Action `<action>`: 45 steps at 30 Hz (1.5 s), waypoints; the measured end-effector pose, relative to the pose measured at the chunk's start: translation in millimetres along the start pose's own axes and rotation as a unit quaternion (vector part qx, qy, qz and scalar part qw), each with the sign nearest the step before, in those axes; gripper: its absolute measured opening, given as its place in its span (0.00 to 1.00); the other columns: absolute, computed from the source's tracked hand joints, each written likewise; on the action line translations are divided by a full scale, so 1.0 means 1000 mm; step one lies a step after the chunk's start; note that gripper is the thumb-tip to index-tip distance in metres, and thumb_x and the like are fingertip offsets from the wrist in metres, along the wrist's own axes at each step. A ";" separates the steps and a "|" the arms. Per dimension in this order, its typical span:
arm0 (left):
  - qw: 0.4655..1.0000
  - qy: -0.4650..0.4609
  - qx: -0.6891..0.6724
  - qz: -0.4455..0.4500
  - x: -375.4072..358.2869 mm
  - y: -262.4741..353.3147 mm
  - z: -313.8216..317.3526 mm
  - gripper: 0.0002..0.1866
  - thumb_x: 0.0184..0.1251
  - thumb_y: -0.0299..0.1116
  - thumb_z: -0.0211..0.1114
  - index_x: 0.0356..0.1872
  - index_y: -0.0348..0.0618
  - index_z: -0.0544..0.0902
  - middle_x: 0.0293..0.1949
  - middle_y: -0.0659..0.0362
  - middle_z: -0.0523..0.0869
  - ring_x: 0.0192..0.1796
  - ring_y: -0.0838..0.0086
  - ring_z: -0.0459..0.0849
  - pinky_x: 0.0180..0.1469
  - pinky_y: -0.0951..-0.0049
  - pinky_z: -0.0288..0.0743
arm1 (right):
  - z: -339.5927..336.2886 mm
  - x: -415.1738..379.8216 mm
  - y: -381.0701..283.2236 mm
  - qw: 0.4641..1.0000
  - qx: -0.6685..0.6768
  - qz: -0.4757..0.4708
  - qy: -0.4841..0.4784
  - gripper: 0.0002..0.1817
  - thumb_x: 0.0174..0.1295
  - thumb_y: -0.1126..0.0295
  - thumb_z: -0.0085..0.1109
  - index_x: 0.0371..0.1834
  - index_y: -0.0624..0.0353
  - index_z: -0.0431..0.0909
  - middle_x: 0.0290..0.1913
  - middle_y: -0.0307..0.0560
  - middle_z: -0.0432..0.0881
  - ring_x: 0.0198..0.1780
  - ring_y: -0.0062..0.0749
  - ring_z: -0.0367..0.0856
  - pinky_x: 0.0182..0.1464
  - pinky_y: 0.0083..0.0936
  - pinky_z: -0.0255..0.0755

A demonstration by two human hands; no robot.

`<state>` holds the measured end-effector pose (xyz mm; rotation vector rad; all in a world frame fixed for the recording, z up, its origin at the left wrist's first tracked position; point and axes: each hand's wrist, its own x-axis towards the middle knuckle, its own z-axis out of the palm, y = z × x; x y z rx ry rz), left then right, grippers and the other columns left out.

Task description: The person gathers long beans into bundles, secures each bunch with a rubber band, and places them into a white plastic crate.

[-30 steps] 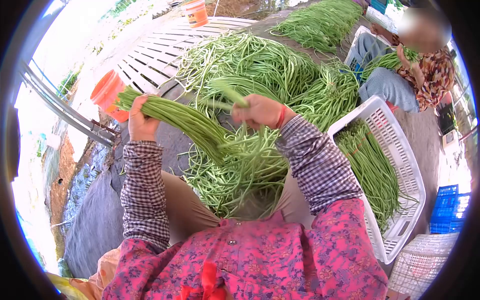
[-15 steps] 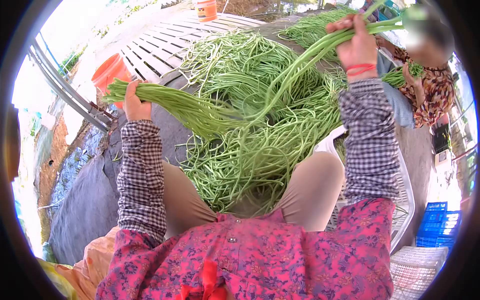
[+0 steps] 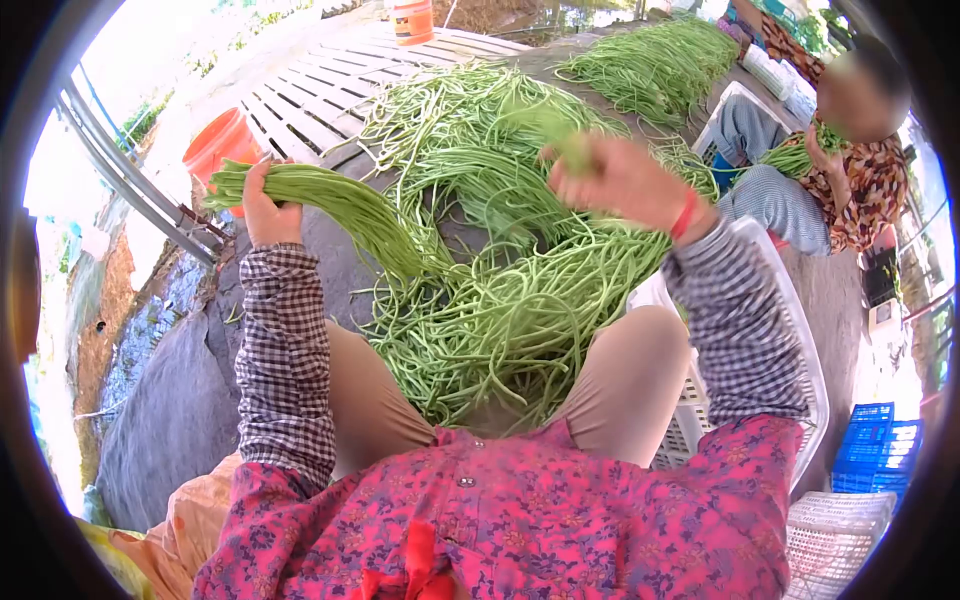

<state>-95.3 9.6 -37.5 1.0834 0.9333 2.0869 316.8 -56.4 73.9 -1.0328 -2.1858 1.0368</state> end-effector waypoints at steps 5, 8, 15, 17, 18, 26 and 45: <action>0.947 -0.121 -0.241 -0.174 -0.014 0.043 0.037 0.15 0.59 0.34 0.60 0.42 0.34 0.76 0.41 0.50 0.80 0.46 0.64 0.80 0.50 0.65 0.76 | 0.054 0.024 0.023 0.993 0.105 0.033 -0.052 0.36 0.54 0.52 0.66 0.59 0.66 0.70 0.56 0.57 0.76 0.57 0.40 0.76 0.60 0.35 0.69; 0.925 -0.242 -0.260 -0.136 -0.028 0.043 0.057 0.16 0.56 0.37 0.62 0.42 0.36 0.76 0.38 0.51 0.79 0.44 0.62 0.78 0.50 0.63 0.74 | 0.080 0.049 0.027 0.986 0.167 -0.001 0.021 0.35 0.51 0.57 0.70 0.60 0.62 0.68 0.56 0.49 0.75 0.59 0.33 0.73 0.65 0.32 0.63; 0.866 -0.338 -0.309 -0.203 -0.059 0.034 0.095 0.19 0.52 0.34 0.66 0.44 0.38 0.73 0.34 0.54 0.77 0.41 0.62 0.77 0.47 0.63 0.73 | 0.143 0.081 0.038 0.973 0.174 -0.145 0.044 0.36 0.47 0.62 0.74 0.59 0.63 0.69 0.57 0.46 0.74 0.60 0.29 0.69 0.63 0.28 0.63; 0.851 -0.345 -0.324 -0.227 -0.068 0.040 0.104 0.21 0.52 0.33 0.66 0.47 0.38 0.72 0.34 0.54 0.77 0.41 0.61 0.78 0.47 0.62 0.74 | 0.156 0.081 0.032 0.943 0.298 -0.148 0.001 0.37 0.43 0.63 0.77 0.56 0.65 0.70 0.53 0.45 0.77 0.55 0.28 0.73 0.58 0.27 0.68; 0.854 -0.339 -0.323 -0.227 -0.069 0.039 0.106 0.21 0.53 0.33 0.66 0.47 0.38 0.72 0.35 0.53 0.78 0.41 0.61 0.78 0.47 0.61 0.74 | 0.157 0.080 0.031 0.941 0.313 -0.125 -0.011 0.35 0.43 0.65 0.77 0.55 0.64 0.71 0.51 0.44 0.78 0.53 0.26 0.73 0.57 0.26 0.68; 0.925 -0.298 -0.063 -0.228 -0.077 0.036 0.105 0.26 0.53 0.31 0.71 0.52 0.36 0.70 0.40 0.56 0.81 0.43 0.70 0.81 0.47 0.71 0.76 | 0.165 0.079 0.050 0.976 0.179 -0.040 0.119 0.28 0.48 0.67 0.72 0.51 0.61 0.70 0.45 0.47 0.81 0.45 0.32 0.80 0.49 0.28 0.73; 0.923 -0.240 -0.222 -0.202 -0.059 0.034 0.098 0.21 0.58 0.20 0.62 0.54 0.36 0.70 0.45 0.56 0.78 0.51 0.67 0.79 0.54 0.64 0.75 | 0.139 0.080 0.041 0.927 0.207 -0.152 0.273 0.13 0.56 0.69 0.67 0.40 0.61 0.75 0.35 0.36 0.77 0.38 0.17 0.75 0.39 0.17 0.71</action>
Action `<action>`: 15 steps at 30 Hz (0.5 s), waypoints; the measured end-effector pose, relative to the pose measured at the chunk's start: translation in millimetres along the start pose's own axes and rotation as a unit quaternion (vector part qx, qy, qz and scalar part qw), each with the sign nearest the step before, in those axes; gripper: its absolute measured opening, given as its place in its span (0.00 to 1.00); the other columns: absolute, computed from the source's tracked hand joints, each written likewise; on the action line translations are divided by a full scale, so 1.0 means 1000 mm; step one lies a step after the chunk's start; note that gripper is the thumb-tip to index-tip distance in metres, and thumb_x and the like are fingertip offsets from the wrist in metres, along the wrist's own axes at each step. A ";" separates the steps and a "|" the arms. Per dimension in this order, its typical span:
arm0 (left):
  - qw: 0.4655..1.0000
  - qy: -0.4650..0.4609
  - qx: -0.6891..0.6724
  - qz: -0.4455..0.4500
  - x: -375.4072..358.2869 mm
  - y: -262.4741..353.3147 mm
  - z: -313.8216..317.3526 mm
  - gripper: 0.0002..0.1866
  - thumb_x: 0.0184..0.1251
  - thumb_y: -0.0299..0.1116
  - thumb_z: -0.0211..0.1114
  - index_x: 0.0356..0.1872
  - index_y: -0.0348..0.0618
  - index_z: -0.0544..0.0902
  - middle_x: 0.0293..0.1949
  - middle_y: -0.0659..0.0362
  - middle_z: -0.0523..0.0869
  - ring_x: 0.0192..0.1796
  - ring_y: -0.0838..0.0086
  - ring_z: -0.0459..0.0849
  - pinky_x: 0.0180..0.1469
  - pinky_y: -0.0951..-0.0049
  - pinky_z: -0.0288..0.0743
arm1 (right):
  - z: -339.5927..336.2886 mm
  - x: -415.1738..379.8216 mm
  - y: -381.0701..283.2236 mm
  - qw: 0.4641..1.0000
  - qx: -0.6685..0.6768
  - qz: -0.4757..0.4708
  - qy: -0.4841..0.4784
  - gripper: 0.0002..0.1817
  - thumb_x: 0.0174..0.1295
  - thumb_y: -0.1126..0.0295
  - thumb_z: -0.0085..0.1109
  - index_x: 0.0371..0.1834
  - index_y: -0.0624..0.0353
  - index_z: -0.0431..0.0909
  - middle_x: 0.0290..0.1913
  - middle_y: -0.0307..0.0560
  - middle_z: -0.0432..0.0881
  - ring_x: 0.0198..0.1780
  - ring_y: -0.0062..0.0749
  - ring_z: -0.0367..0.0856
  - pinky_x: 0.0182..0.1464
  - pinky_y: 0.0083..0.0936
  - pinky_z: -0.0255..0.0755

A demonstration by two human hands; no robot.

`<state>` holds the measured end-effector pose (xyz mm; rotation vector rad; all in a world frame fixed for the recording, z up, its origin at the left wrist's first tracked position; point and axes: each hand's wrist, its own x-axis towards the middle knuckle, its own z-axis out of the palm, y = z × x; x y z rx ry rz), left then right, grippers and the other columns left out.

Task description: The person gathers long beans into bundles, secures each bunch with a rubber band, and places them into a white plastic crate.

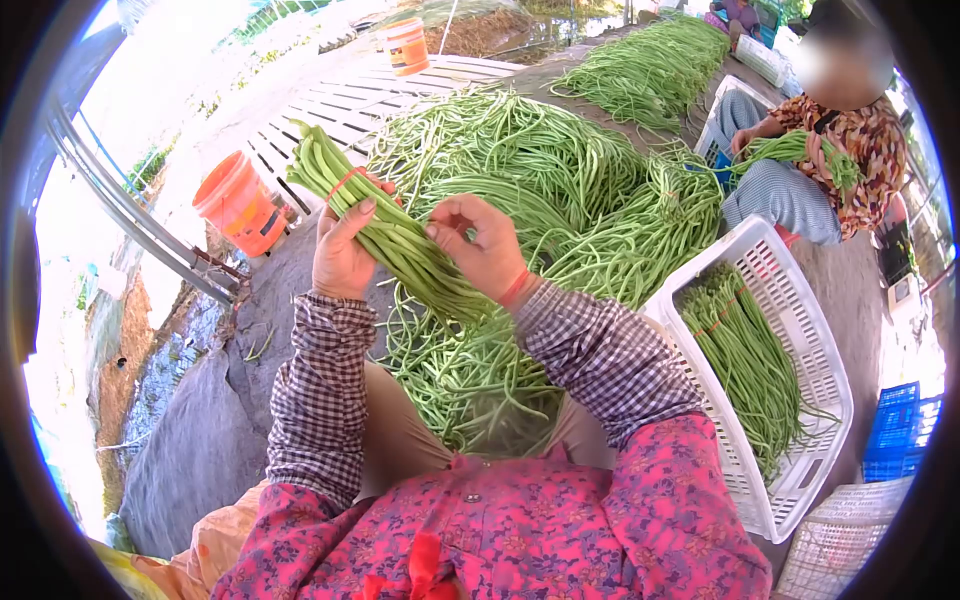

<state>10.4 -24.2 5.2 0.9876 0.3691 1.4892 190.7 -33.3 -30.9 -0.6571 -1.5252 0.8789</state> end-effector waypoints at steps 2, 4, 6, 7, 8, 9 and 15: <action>1.000 0.008 -0.015 -0.015 0.001 -0.003 -0.002 0.21 0.57 0.19 0.64 0.52 0.38 0.71 0.43 0.57 0.80 0.48 0.69 0.79 0.48 0.68 0.76 | 0.004 0.002 -0.014 0.991 -0.103 -0.085 -0.021 0.14 0.53 0.70 0.68 0.38 0.61 0.76 0.35 0.40 0.77 0.36 0.23 0.76 0.38 0.21 0.73; 1.000 0.010 0.013 -0.016 -0.001 -0.006 -0.001 0.20 0.59 0.21 0.63 0.53 0.37 0.70 0.44 0.57 0.78 0.50 0.68 0.79 0.51 0.66 0.75 | 0.012 0.001 -0.018 0.980 -0.156 -0.123 -0.013 0.14 0.49 0.71 0.70 0.35 0.61 0.76 0.34 0.43 0.76 0.33 0.28 0.77 0.37 0.24 0.74; 0.999 0.002 0.047 -0.009 -0.002 -0.009 -0.001 0.21 0.61 0.29 0.65 0.54 0.38 0.70 0.43 0.58 0.77 0.47 0.70 0.78 0.50 0.67 0.75 | 0.011 0.002 -0.012 0.980 -0.157 -0.121 -0.019 0.14 0.49 0.70 0.70 0.34 0.61 0.75 0.32 0.43 0.76 0.31 0.28 0.75 0.35 0.24 0.73; 0.999 -0.005 0.038 -0.001 -0.002 -0.013 -0.003 0.22 0.62 0.34 0.65 0.54 0.38 0.70 0.43 0.59 0.77 0.47 0.71 0.78 0.49 0.68 0.75 | 0.010 0.003 -0.010 0.980 -0.158 -0.121 -0.024 0.14 0.49 0.70 0.70 0.33 0.61 0.74 0.32 0.42 0.76 0.30 0.27 0.75 0.34 0.23 0.72; 0.999 -0.012 0.029 0.007 -0.001 -0.019 -0.007 0.23 0.63 0.38 0.65 0.54 0.38 0.70 0.43 0.59 0.77 0.46 0.71 0.78 0.49 0.68 0.75 | 0.009 0.003 -0.009 0.983 -0.149 -0.102 -0.043 0.13 0.50 0.71 0.69 0.33 0.61 0.74 0.30 0.41 0.75 0.29 0.25 0.74 0.33 0.22 0.71; 1.000 -0.019 0.020 0.015 -0.001 -0.020 -0.006 0.25 0.63 0.43 0.65 0.54 0.38 0.70 0.43 0.59 0.77 0.45 0.72 0.78 0.48 0.69 0.75 | 0.006 0.004 -0.010 0.985 -0.140 -0.082 -0.062 0.12 0.51 0.71 0.69 0.32 0.61 0.73 0.28 0.40 0.75 0.28 0.24 0.73 0.32 0.21 0.70; 0.999 0.049 -0.009 -0.007 -0.004 -0.022 0.001 0.28 0.62 0.52 0.63 0.53 0.40 0.71 0.40 0.63 0.77 0.40 0.76 0.77 0.42 0.72 0.75 | -0.002 0.003 -0.031 0.990 0.011 0.067 -0.126 0.07 0.59 0.73 0.63 0.37 0.62 0.75 0.23 0.34 0.74 0.25 0.13 0.69 0.28 0.15 0.65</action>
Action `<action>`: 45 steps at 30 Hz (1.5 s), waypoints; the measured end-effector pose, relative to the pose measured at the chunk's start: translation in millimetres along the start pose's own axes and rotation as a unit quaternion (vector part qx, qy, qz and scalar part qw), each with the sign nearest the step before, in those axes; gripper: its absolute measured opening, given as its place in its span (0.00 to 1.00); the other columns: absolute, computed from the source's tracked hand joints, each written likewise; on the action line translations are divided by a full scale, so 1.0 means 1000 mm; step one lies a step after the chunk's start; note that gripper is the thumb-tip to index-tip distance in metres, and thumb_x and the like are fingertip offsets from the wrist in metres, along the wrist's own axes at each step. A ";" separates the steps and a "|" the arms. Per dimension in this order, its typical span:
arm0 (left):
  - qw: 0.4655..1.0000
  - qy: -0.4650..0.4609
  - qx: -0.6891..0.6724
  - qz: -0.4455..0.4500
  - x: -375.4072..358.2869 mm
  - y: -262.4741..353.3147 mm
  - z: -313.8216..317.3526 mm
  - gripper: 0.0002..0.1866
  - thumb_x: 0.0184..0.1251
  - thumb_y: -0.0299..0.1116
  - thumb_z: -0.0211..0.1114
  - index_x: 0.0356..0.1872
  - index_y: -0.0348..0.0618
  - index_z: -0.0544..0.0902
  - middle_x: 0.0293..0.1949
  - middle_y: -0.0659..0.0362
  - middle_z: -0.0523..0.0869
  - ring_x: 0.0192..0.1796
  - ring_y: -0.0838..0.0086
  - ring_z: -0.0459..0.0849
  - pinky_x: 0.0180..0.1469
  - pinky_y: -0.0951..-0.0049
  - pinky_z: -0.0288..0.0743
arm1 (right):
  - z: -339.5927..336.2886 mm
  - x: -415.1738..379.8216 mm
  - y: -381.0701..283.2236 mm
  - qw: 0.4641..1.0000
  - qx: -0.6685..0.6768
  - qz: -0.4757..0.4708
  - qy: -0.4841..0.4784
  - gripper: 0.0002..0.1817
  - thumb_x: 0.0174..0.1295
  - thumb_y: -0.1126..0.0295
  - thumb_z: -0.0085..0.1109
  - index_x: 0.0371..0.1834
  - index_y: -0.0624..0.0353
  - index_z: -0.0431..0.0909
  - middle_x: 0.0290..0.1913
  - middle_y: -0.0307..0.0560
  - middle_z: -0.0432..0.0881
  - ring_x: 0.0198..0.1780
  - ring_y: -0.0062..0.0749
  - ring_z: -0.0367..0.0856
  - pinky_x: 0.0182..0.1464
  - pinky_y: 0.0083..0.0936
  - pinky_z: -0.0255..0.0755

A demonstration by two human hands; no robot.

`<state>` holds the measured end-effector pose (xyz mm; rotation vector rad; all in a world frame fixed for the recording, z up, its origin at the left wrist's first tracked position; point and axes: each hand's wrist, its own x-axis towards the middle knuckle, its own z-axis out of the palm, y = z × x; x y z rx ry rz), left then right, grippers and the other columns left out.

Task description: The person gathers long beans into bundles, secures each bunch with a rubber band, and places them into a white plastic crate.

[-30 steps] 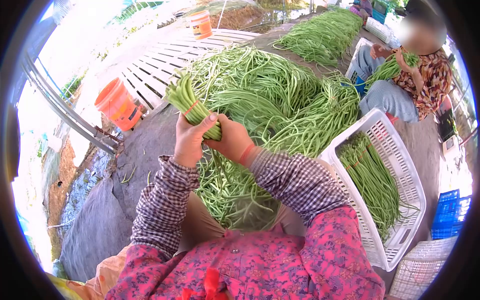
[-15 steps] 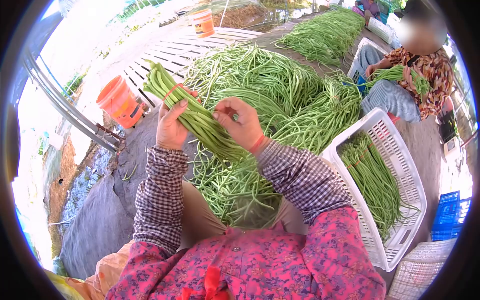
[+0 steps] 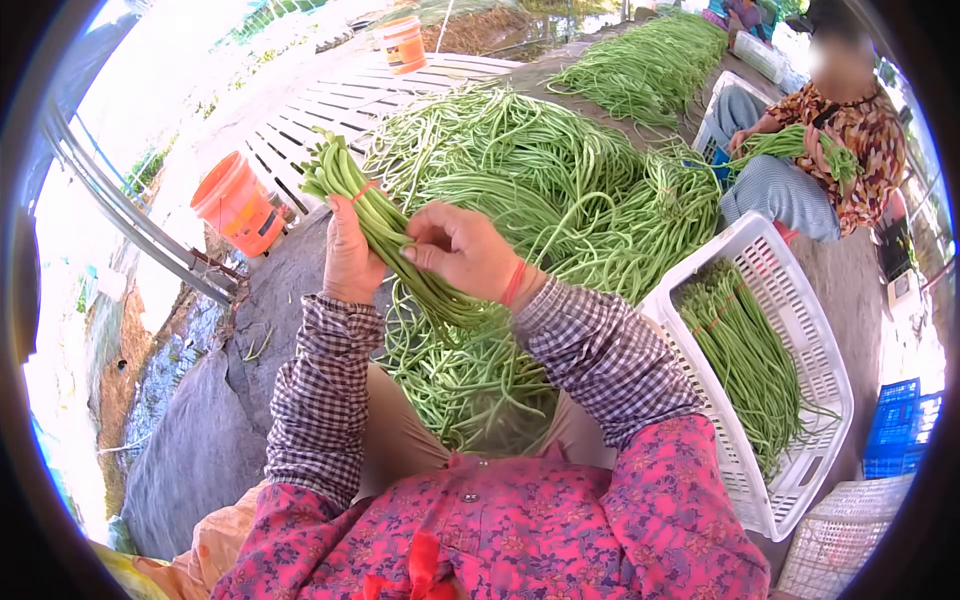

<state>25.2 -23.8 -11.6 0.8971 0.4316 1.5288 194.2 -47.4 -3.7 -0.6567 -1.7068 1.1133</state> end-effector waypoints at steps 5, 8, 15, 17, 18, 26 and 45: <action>0.999 -0.009 0.051 -0.013 0.003 -0.001 0.000 0.22 0.64 0.50 0.62 0.45 0.41 0.74 0.35 0.64 0.78 0.37 0.77 0.78 0.39 0.73 0.75 | 0.004 -0.002 -0.004 0.997 0.030 0.066 0.012 0.09 0.63 0.73 0.58 0.43 0.66 0.77 0.26 0.37 0.78 0.23 0.14 0.73 0.23 0.13 0.67; 0.998 -0.002 0.057 -0.018 0.001 0.000 0.005 0.21 0.67 0.50 0.59 0.43 0.40 0.75 0.35 0.60 0.79 0.36 0.75 0.78 0.40 0.73 0.75 | 0.001 -0.001 -0.002 0.989 0.079 0.118 0.030 0.09 0.64 0.72 0.56 0.43 0.66 0.77 0.27 0.39 0.79 0.20 0.16 0.74 0.20 0.13 0.68; 0.997 0.003 0.075 -0.026 -0.004 -0.003 0.005 0.17 0.65 0.44 0.62 0.43 0.42 0.74 0.37 0.63 0.77 0.39 0.78 0.75 0.41 0.76 0.71 | 0.002 0.001 -0.001 0.989 0.018 0.139 0.046 0.10 0.59 0.77 0.59 0.44 0.66 0.79 0.29 0.41 0.80 0.24 0.20 0.78 0.22 0.15 0.71; 0.997 0.003 0.074 -0.019 -0.006 -0.007 0.007 0.17 0.63 0.40 0.65 0.46 0.43 0.73 0.41 0.64 0.76 0.42 0.79 0.73 0.44 0.76 0.69 | 0.003 0.004 0.011 0.993 -0.087 0.047 0.069 0.11 0.56 0.77 0.60 0.43 0.64 0.79 0.29 0.39 0.79 0.28 0.20 0.79 0.27 0.16 0.73; 0.996 0.004 0.084 -0.007 -0.009 -0.008 0.011 0.17 0.62 0.38 0.65 0.47 0.43 0.73 0.41 0.64 0.76 0.43 0.79 0.73 0.45 0.76 0.69 | 0.003 0.004 0.016 0.987 -0.139 0.001 0.080 0.12 0.55 0.78 0.61 0.43 0.64 0.80 0.29 0.38 0.78 0.30 0.19 0.79 0.29 0.16 0.73; 0.990 0.002 0.139 -0.004 -0.016 -0.003 0.017 0.13 0.65 0.37 0.61 0.45 0.40 0.74 0.39 0.58 0.80 0.43 0.74 0.79 0.46 0.71 0.75 | -0.014 0.007 0.019 0.998 -0.015 0.048 -0.043 0.05 0.58 0.76 0.59 0.36 0.64 0.74 0.29 0.40 0.75 0.34 0.24 0.79 0.36 0.20 0.72; 0.993 0.079 -0.038 0.074 0.013 0.040 -0.030 0.15 0.63 0.37 0.62 0.44 0.38 0.75 0.38 0.55 0.81 0.43 0.66 0.81 0.47 0.61 0.79 | -0.054 -0.006 0.014 0.976 0.090 0.175 0.094 0.13 0.67 0.63 0.50 0.26 0.58 0.71 0.22 0.38 0.70 0.21 0.25 0.64 0.27 0.24 0.63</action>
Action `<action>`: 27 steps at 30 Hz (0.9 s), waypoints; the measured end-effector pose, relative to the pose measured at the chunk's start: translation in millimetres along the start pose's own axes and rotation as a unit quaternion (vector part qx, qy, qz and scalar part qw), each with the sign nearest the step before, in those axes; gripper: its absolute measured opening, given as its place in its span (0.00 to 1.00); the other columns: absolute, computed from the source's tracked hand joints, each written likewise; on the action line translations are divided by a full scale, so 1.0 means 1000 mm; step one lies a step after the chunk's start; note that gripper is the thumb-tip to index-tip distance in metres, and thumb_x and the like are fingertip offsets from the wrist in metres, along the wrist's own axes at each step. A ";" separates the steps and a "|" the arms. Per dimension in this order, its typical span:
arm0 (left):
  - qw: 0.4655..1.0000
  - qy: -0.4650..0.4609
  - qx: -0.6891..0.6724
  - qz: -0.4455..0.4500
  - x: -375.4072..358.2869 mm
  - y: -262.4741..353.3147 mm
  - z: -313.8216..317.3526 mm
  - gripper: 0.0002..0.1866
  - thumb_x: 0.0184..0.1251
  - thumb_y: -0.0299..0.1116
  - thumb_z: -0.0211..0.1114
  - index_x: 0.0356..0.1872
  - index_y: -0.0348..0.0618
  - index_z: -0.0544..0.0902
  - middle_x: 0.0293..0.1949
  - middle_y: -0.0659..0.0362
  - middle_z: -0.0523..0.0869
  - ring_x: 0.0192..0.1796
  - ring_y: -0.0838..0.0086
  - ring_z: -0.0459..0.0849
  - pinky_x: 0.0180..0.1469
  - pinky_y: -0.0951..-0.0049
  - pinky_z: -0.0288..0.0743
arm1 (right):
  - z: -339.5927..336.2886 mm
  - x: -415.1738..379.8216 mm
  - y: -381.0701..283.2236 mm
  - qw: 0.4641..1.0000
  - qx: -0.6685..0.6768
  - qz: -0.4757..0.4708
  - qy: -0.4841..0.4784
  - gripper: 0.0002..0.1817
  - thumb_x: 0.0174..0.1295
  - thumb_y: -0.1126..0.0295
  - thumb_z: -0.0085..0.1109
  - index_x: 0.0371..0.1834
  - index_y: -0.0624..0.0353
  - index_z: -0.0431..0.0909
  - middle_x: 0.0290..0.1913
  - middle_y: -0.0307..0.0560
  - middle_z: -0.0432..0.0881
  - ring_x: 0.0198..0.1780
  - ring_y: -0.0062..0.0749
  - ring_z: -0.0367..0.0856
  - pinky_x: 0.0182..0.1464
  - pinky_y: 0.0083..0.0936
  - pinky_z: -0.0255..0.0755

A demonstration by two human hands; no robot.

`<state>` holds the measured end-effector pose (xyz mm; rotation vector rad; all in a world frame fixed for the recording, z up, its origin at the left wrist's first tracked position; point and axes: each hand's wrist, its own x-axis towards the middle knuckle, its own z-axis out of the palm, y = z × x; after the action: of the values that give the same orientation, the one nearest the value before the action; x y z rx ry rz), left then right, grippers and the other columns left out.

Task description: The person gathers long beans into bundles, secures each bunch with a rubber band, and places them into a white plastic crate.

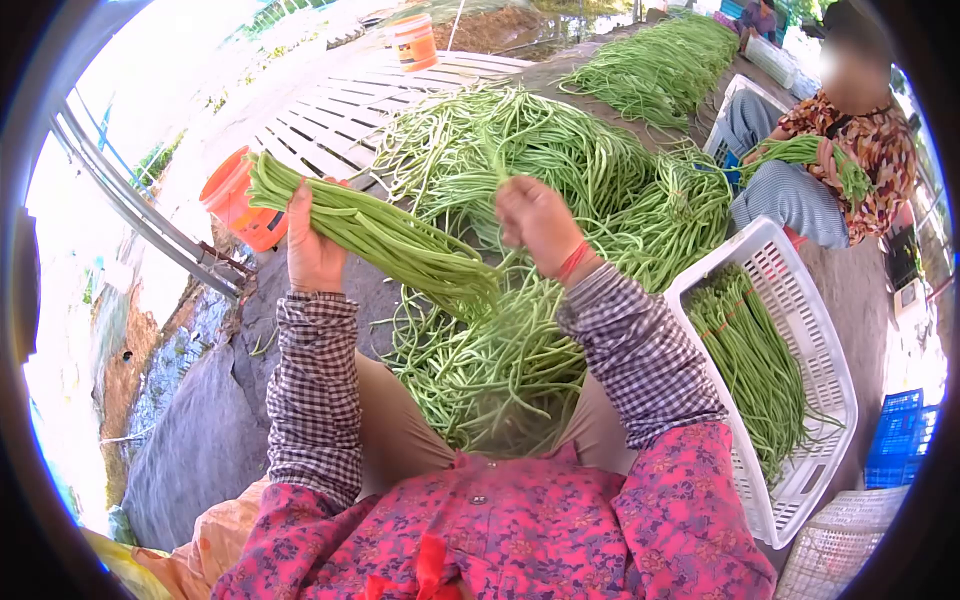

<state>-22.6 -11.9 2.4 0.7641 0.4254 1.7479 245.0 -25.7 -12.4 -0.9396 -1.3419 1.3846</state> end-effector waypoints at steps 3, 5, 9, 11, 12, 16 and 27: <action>0.997 -0.076 -0.004 -0.031 -0.007 0.002 0.003 0.15 0.58 0.26 0.60 0.47 0.37 0.74 0.42 0.53 0.80 0.47 0.65 0.79 0.50 0.60 0.77 | -0.018 0.010 0.000 0.959 0.282 -0.005 0.015 0.16 0.68 0.58 0.49 0.27 0.57 0.71 0.23 0.36 0.68 0.20 0.21 0.61 0.23 0.22 0.59; 0.991 -0.122 -0.032 -0.045 -0.007 -0.002 0.004 0.16 0.55 0.23 0.58 0.47 0.36 0.74 0.44 0.52 0.79 0.49 0.64 0.78 0.52 0.60 0.76 | -0.021 0.009 -0.007 0.937 0.349 0.002 0.024 0.17 0.69 0.56 0.48 0.26 0.56 0.71 0.22 0.37 0.67 0.19 0.20 0.59 0.21 0.20 0.57; 0.979 -0.183 -0.049 -0.069 -0.006 -0.008 0.006 0.17 0.53 0.21 0.58 0.47 0.37 0.74 0.44 0.52 0.78 0.50 0.64 0.77 0.54 0.61 0.74 | -0.010 0.006 -0.017 0.948 0.317 -0.023 -0.008 0.18 0.70 0.58 0.45 0.24 0.56 0.69 0.23 0.38 0.69 0.18 0.19 0.59 0.19 0.18 0.56; 0.983 -0.168 -0.016 -0.074 -0.009 -0.012 0.010 0.16 0.55 0.23 0.59 0.46 0.38 0.74 0.43 0.52 0.79 0.49 0.64 0.78 0.53 0.62 0.74 | 0.002 0.005 -0.005 0.967 0.241 -0.040 -0.073 0.15 0.71 0.61 0.45 0.30 0.59 0.73 0.26 0.35 0.72 0.18 0.16 0.58 0.19 0.15 0.55; 0.984 -0.161 0.000 -0.076 -0.011 -0.014 0.013 0.15 0.56 0.24 0.60 0.46 0.38 0.74 0.42 0.52 0.79 0.48 0.65 0.78 0.53 0.62 0.74 | 0.015 0.001 -0.003 0.972 0.221 -0.027 -0.072 0.14 0.71 0.62 0.46 0.32 0.59 0.74 0.26 0.35 0.73 0.18 0.15 0.59 0.19 0.14 0.55; 0.985 -0.151 0.017 -0.084 -0.016 -0.020 0.020 0.14 0.64 0.36 0.62 0.47 0.40 0.75 0.42 0.53 0.79 0.46 0.67 0.79 0.49 0.64 0.76 | 0.042 -0.002 0.005 0.974 0.193 -0.021 -0.121 0.12 0.70 0.64 0.47 0.39 0.61 0.77 0.26 0.32 0.73 0.19 0.11 0.59 0.20 0.12 0.55; 0.984 -0.141 -0.003 -0.108 -0.020 -0.033 0.018 0.24 0.69 0.52 0.53 0.50 0.40 0.72 0.44 0.54 0.78 0.47 0.67 0.77 0.51 0.63 0.74 | 0.038 -0.004 0.002 0.958 0.260 0.007 -0.124 0.14 0.70 0.61 0.48 0.35 0.61 0.75 0.22 0.32 0.66 0.18 0.11 0.56 0.18 0.13 0.51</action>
<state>16.4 -22.8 -10.6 0.9115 0.2978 1.4132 209.0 -39.1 -11.0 -0.4340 -1.0593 1.7936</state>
